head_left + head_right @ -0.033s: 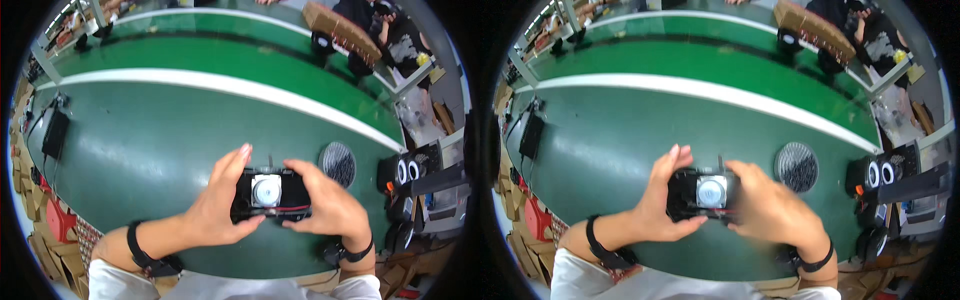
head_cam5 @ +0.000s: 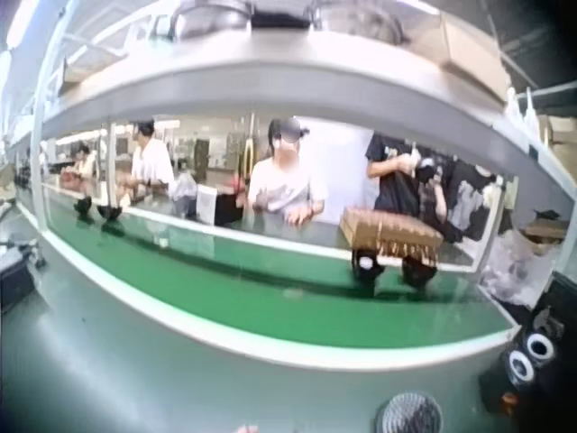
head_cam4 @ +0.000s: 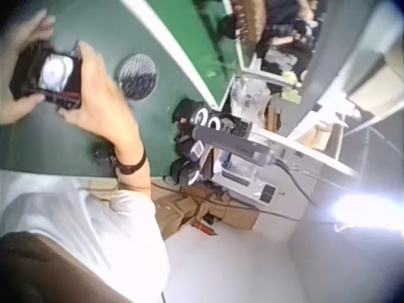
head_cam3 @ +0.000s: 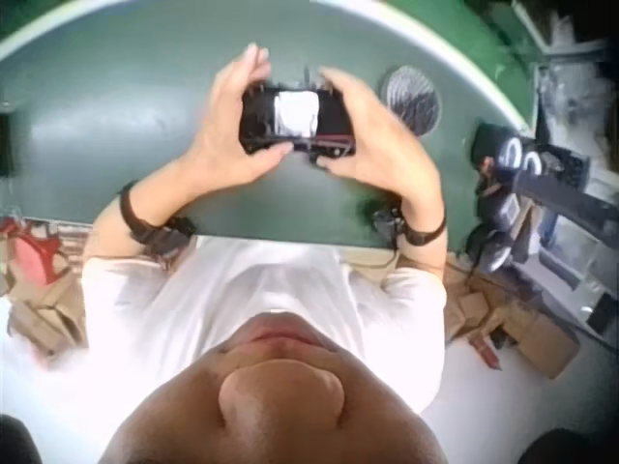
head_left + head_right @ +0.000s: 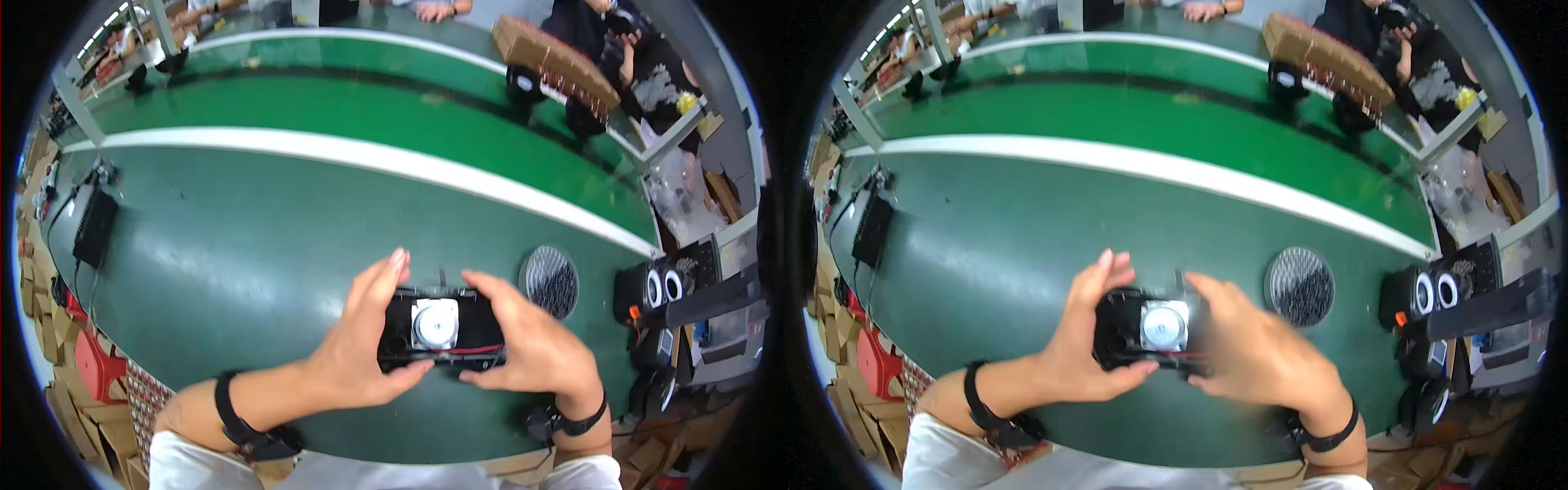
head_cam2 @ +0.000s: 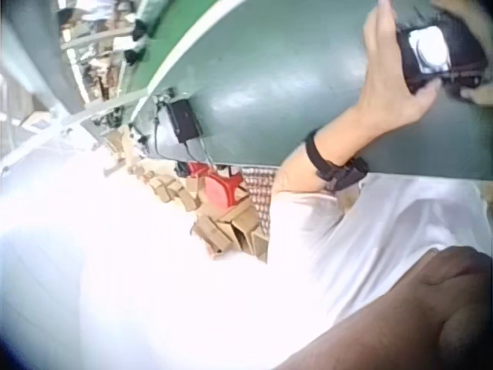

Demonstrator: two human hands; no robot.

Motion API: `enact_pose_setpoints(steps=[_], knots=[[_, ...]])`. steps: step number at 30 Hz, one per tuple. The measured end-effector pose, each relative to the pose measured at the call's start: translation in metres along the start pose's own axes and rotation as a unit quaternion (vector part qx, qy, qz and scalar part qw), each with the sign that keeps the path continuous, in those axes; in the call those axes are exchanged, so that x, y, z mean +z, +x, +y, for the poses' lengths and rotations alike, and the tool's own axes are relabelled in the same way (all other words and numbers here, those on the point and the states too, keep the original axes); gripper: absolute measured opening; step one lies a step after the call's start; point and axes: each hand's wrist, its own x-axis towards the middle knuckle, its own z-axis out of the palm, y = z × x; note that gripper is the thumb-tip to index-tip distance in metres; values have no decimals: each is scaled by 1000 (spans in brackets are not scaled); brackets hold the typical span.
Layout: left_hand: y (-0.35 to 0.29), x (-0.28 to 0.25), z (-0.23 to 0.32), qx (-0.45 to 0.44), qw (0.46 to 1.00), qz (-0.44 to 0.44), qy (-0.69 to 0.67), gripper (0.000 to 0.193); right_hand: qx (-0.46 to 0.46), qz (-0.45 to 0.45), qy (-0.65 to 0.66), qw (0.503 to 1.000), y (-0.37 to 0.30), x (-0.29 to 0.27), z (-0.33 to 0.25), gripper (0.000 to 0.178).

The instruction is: Assembling the interior loudspeaker component into a plastic device housing and fastening screws using an electric screwdriver.

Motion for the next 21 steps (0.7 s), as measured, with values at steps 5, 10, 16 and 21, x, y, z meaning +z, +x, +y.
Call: enact_pose_setpoints(steps=[5, 10, 16, 21], knots=[[-2, 2, -9, -15, 999, 16, -43, 119, -39, 28, 14, 999, 11, 1, 8, 97], [1, 1, -17, -67, 985, 159, 28, 114, 53, 87, 67, 993, 57, -21, 2, 95], [5, 10, -29, -95, 984, 148, 14, 99, 153, 322, 94, 929, 198, -50, 47, 100], [3, 6, -28, -87, 987, 133, 32, 92, 269, 362, 90, 888, 314, -80, 74, 101]])
